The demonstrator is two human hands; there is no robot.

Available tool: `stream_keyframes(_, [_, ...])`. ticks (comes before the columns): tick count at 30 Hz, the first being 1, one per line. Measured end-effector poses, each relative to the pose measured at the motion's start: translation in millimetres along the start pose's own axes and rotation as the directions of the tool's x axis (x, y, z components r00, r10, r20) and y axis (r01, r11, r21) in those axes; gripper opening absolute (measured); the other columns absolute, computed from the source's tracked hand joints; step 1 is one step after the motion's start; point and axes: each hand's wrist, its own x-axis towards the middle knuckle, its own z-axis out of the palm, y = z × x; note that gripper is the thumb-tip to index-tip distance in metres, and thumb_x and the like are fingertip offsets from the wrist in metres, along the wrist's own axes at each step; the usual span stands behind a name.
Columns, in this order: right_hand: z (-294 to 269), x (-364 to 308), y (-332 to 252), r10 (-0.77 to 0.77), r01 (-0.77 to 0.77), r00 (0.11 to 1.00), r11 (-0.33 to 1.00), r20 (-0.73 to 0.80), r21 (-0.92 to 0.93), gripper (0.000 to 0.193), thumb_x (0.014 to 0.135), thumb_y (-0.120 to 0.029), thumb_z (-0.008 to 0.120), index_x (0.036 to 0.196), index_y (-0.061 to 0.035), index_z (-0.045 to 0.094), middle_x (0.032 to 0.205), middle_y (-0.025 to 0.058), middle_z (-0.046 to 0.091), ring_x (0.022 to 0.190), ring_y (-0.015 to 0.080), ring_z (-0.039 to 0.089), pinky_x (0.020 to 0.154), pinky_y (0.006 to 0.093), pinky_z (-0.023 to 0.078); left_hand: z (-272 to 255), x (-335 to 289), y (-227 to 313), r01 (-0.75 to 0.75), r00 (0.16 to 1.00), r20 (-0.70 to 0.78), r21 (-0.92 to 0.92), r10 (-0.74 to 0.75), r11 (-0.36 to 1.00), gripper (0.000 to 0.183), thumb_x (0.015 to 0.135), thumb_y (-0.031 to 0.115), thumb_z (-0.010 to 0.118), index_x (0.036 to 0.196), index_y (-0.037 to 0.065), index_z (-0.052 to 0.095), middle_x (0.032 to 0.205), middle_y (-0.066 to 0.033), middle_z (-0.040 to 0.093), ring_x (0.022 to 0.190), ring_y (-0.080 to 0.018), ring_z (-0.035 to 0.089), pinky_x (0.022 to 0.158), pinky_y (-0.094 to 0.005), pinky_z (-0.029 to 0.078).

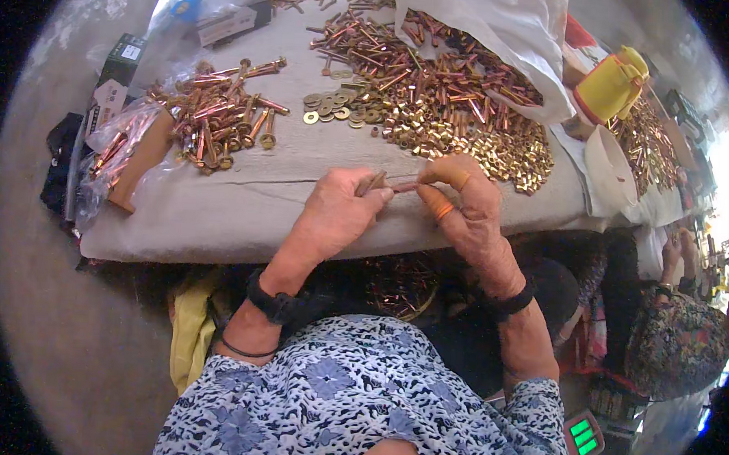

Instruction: Manually assembling small metal components by sliding washers and other fasteners onto bolts.

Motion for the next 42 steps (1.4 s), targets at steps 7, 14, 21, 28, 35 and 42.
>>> stream_keyframes(7, [-4,2,-8,0.075,-0.070,0.995,0.995,-0.073,0.067,0.020,0.078,-0.016,0.066,0.064,-0.0049,0.057,0.058,0.0102,0.052,0.054,0.0242,0.050,0.050,0.0353,0.038,1,-1,4,0.038,0.999,0.033,-0.013,-0.038,0.999,0.017,0.085,0.018,0.056,0.078,0.002,0.058,0.059,0.0019,0.050,0.053,-0.0066,0.045,0.049,-0.0244,0.038])
stream_keyframes(14, [-20,-6,-5,0.435,-0.421,0.893,0.897,0.112,-0.133,0.019,0.081,-0.018,0.063,0.071,-0.0027,0.058,0.067,0.0120,0.057,0.062,0.0270,0.056,0.057,0.0345,0.044,-21,1,6,0.063,0.988,-0.141,0.060,-0.054,0.996,0.020,0.084,0.021,0.058,0.085,0.001,0.062,0.058,0.0007,0.051,0.054,-0.0088,0.048,0.051,-0.0272,0.040])
stream_keyframes(21, [-28,4,19,0.384,-0.442,0.889,0.862,-0.249,-0.249,0.018,0.080,-0.018,0.063,0.084,-0.0002,0.065,0.080,0.0163,0.063,0.075,0.0302,0.060,0.069,0.0365,0.047,-155,9,9,-0.092,0.694,-0.719,-0.126,-0.027,0.988,0.022,0.085,0.025,0.057,0.094,0.005,0.063,0.056,0.0044,0.043,0.042,-0.0011,0.034,0.034,-0.0176,0.024])
stream_keyframes(28, [-21,11,20,0.152,-0.194,0.980,0.882,-0.129,-0.430,0.011,0.081,-0.011,0.061,0.086,-0.0008,0.063,0.083,0.0130,0.063,0.078,0.0239,0.060,0.071,0.0310,0.046,-81,-7,-1,0.073,0.945,-0.260,-0.427,-0.200,0.901,0.022,0.086,0.024,0.050,0.084,0.004,0.057,0.057,0.0022,0.045,0.038,-0.0031,0.034,0.031,-0.0186,0.023])
stream_keyframes(35, [-12,16,35,0.156,-0.211,0.976,0.849,-0.152,-0.484,0.010,0.074,-0.009,0.063,0.084,-0.0061,0.063,0.081,0.0110,0.062,0.079,0.0294,0.057,0.071,0.0395,0.043,-36,-4,-4,0.164,0.983,0.034,-0.586,-0.179,0.793,0.024,0.087,0.023,0.052,0.090,0.000,0.058,0.055,0.0002,0.049,0.038,-0.0047,0.039,0.032,-0.0190,0.029])
stream_keyframes(42, [20,32,21,0.015,0.044,0.993,0.870,0.117,-0.491,0.037,0.074,-0.019,0.065,0.109,-0.0096,0.058,0.105,0.0124,0.058,0.103,0.0323,0.050,0.086,0.0440,0.038,-35,-5,5,0.133,0.988,0.020,-0.618,-0.154,0.775,0.024,0.091,0.022,0.051,0.097,0.001,0.059,0.057,0.0006,0.050,0.038,-0.0034,0.039,0.030,-0.0178,0.028])
